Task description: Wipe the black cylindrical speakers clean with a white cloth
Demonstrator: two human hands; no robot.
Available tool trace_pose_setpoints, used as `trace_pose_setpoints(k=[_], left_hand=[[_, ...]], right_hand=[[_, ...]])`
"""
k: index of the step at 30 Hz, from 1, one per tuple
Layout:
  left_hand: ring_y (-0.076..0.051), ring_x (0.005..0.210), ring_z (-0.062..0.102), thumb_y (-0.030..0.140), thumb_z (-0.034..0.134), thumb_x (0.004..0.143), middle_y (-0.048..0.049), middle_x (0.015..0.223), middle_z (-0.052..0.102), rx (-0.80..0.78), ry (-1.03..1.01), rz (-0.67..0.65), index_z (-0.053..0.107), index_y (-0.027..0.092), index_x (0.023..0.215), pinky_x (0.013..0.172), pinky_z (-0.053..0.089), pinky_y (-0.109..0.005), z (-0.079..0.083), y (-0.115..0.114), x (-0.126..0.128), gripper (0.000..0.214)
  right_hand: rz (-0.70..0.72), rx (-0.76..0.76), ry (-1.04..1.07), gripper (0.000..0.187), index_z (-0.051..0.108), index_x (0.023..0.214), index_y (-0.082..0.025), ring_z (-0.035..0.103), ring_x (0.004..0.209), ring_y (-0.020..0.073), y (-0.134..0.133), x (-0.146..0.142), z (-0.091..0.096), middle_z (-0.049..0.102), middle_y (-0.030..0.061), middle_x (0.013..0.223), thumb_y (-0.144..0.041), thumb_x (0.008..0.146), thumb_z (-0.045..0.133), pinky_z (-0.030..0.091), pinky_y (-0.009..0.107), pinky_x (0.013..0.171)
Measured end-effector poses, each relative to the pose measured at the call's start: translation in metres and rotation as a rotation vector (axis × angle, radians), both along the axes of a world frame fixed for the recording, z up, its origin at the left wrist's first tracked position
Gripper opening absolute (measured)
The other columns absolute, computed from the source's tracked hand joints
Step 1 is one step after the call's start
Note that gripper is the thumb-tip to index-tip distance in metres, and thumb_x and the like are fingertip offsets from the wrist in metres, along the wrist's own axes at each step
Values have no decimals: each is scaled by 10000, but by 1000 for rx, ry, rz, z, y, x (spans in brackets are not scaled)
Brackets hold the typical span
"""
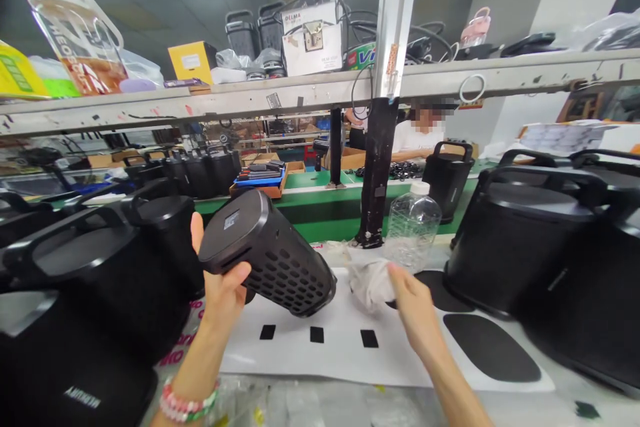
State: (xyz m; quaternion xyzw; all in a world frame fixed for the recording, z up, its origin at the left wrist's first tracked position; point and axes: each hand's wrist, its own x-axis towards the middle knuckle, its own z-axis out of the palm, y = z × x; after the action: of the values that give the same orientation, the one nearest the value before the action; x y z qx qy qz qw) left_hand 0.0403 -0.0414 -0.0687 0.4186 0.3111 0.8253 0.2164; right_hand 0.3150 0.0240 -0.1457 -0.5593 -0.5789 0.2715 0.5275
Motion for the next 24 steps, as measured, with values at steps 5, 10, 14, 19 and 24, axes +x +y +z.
trace_pose_setpoints(k=[5, 10, 14, 19, 24], left_hand=[[-241, 1211, 572, 421, 816, 652, 14, 1394, 545, -187, -463, -131, 298, 446, 1452, 923, 511, -309, -3, -7, 26, 953], [-183, 1112, 619, 368, 820, 655, 7, 1326, 592, -310, -471, -238, 335, 422, 1401, 884, 507, -262, -30, -6, 36, 891], [-237, 1026, 657, 392, 857, 569, -27, 1110, 678, -387, -279, -443, 527, 300, 1213, 924, 509, -365, -39, 3, 0, 730], [-303, 1094, 640, 349, 883, 563, -56, 1118, 675, -563, -147, -533, 566, 264, 1217, 952, 498, -428, -51, 14, -38, 732], [-322, 1332, 475, 507, 788, 682, -89, 1397, 570, -613, -110, -512, 454, 249, 1426, 1123, 355, -419, -65, 7, -32, 856]], right_hand=[[77, -125, 639, 554, 640, 1074, -213, 617, 1049, 269, -36, -30, 18, 685, 81, 1046, -666, 760, 582, 509, 386, 870], [-102, -26, 236, 568, 635, 961, -182, 582, 983, 263, -30, -39, 5, 652, 63, 948, -704, 773, 512, 444, 385, 886], [-195, 20, 31, 545, 621, 953, -157, 581, 791, 226, -4, -15, 3, 639, 58, 845, -654, 814, 448, 452, 349, 724], [-138, 21, -190, 466, 596, 692, -206, 589, 748, 253, 17, 4, 30, 626, 50, 705, -654, 756, 487, 448, 368, 699], [-196, 163, -377, 427, 596, 755, -223, 599, 916, 304, 6, -20, 52, 658, 106, 823, -593, 860, 410, 430, 443, 843]])
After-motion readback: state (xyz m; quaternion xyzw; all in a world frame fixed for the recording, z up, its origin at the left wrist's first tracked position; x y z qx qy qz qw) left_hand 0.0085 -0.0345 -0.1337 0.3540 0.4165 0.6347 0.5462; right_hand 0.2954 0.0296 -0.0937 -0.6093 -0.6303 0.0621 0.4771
